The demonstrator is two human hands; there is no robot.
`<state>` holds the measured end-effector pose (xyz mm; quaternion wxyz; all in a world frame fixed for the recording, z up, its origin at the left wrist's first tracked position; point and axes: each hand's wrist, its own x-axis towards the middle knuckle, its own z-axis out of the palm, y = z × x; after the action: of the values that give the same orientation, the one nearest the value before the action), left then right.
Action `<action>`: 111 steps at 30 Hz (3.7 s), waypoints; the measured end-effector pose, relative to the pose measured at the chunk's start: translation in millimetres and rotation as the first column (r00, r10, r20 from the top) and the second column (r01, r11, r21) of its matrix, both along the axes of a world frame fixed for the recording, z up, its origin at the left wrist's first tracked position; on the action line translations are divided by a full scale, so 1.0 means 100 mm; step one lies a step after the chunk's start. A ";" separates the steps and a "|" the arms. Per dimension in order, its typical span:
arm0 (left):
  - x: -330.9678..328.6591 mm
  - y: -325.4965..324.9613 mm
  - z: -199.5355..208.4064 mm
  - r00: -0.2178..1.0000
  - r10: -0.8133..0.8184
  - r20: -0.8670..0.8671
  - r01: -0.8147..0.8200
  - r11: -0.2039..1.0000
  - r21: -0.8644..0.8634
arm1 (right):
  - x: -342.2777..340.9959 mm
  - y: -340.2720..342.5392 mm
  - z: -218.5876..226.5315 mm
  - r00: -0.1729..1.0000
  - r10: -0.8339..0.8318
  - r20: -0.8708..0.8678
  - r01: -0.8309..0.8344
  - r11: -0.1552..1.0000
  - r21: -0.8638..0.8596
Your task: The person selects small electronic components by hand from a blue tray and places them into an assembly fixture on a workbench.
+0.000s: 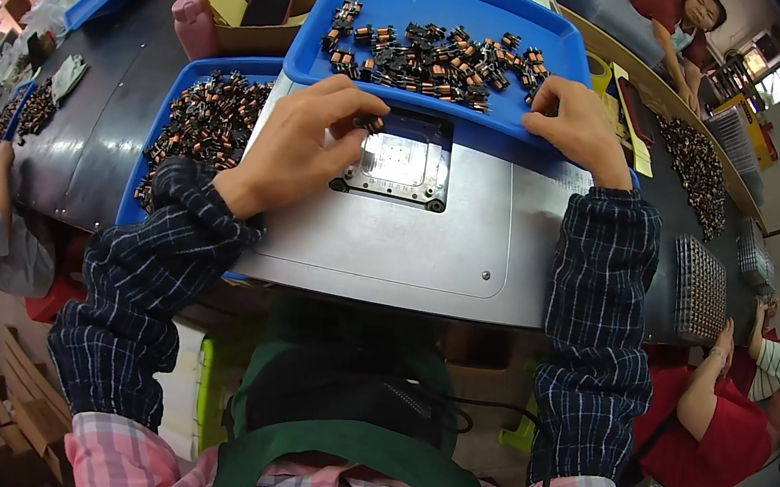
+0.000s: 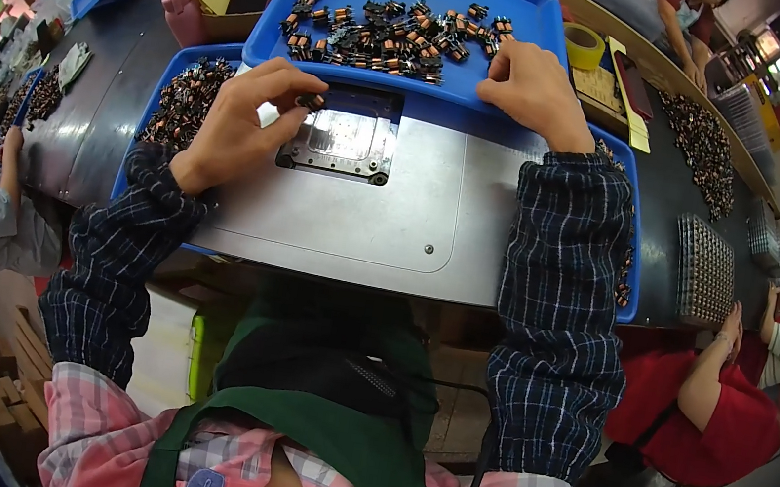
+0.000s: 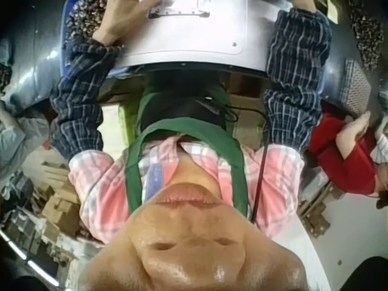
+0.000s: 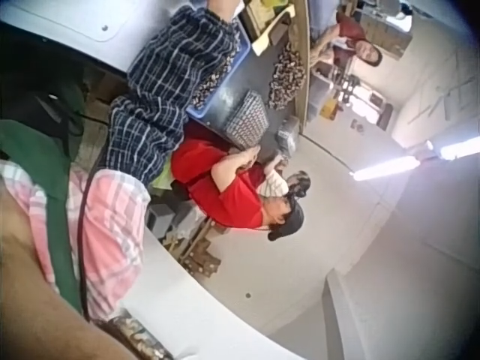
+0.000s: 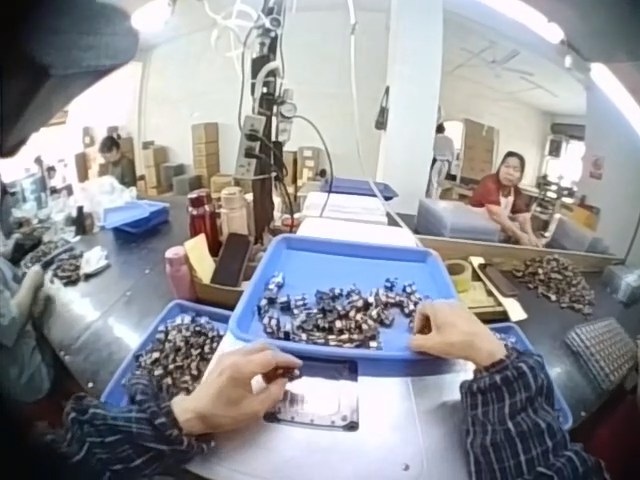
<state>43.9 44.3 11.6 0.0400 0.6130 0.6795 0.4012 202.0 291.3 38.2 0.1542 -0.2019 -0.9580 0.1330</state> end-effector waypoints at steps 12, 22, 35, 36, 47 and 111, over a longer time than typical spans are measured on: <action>0.05 0.17 -0.05 0.949 -0.129 -0.288 0.131 0.991 -0.010 | -0.14 -0.57 0.01 0.923 0.059 -0.380 -0.319 0.670 -0.670; 0.10 0.20 -0.05 0.967 -0.118 -0.227 0.124 0.992 0.013 | -0.32 -0.79 -0.23 0.874 0.216 -0.435 -0.410 0.808 -0.422; 0.09 0.23 -0.10 0.952 -0.108 -0.287 0.129 0.990 0.054 | -0.34 -0.83 -0.22 0.856 0.232 -0.462 -0.388 0.879 -0.277; 0.08 0.21 -0.08 0.953 -0.096 -0.289 0.118 0.991 0.060 | -0.34 -0.84 -0.21 0.856 0.247 -0.453 -0.391 0.884 -0.256; -0.45 -0.54 -0.18 0.838 0.545 -0.031 -0.530 0.825 0.197 | -0.34 -0.93 -0.28 0.844 0.449 -0.294 -0.485 0.873 -0.057; -0.24 0.42 0.05 0.956 0.144 0.256 -0.244 0.875 0.419 | -0.41 -0.93 -0.24 0.833 0.532 -0.149 -0.533 0.845 0.040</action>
<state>19.7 86.0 17.0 -0.0682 0.4867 0.6192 0.6124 160.6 198.3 14.1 0.1845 0.0832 -0.9612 0.1873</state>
